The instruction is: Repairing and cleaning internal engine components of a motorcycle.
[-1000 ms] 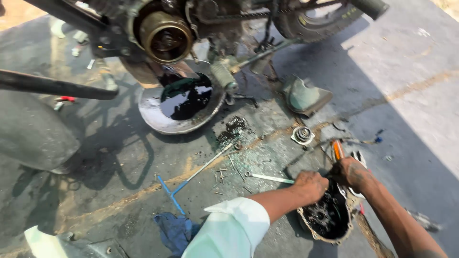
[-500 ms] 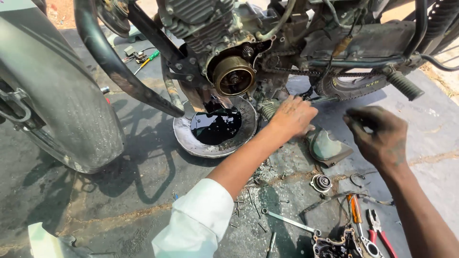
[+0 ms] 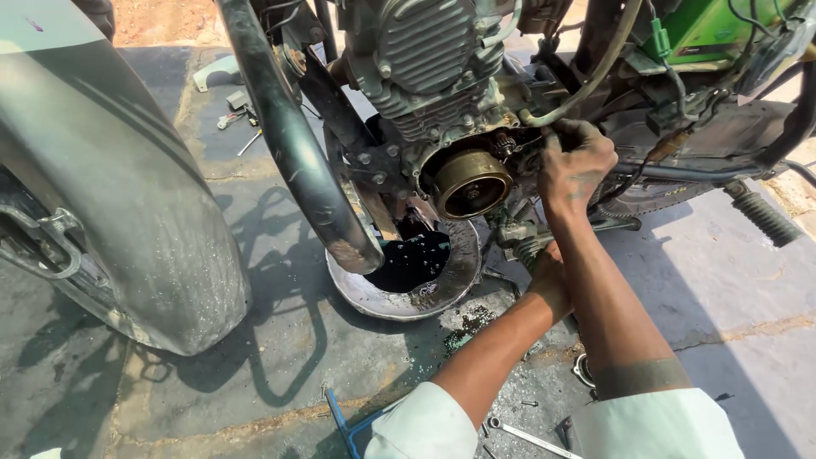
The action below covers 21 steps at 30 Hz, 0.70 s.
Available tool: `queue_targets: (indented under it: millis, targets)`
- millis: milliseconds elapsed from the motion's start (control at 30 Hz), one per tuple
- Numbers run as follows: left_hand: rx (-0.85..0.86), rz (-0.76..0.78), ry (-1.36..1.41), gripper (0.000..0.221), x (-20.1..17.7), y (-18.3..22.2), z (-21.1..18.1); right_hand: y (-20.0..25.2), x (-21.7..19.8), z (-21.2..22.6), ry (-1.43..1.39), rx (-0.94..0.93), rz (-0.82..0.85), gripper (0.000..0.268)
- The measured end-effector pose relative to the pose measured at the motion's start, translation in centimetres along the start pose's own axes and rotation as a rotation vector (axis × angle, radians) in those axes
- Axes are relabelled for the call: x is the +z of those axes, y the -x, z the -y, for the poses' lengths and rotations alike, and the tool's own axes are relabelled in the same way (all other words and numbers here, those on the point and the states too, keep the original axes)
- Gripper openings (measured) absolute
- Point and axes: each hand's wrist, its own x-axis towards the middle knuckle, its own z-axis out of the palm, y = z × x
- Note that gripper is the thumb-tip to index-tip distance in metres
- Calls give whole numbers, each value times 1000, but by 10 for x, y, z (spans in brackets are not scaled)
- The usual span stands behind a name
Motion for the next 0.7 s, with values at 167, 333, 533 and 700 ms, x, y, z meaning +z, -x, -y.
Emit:
queue_targets:
  millis: [167, 333, 533, 700]
  targets:
    - [-69, -170, 489, 16, -5, -5, 15, 1, 6, -9, 30, -2, -112, 17]
    - [-48, -22, 563, 20, -21, -16, 30, 2, 7, -11, 54, -138, -114, 13]
    - [20, -18, -535, 30, 46, 27, -33, 1, 10, -10, 132, -226, -127, 9]
    - [64, -4, -1917, 57, 63, 39, -60, -5, -3, -12, 137, -364, -76, 9]
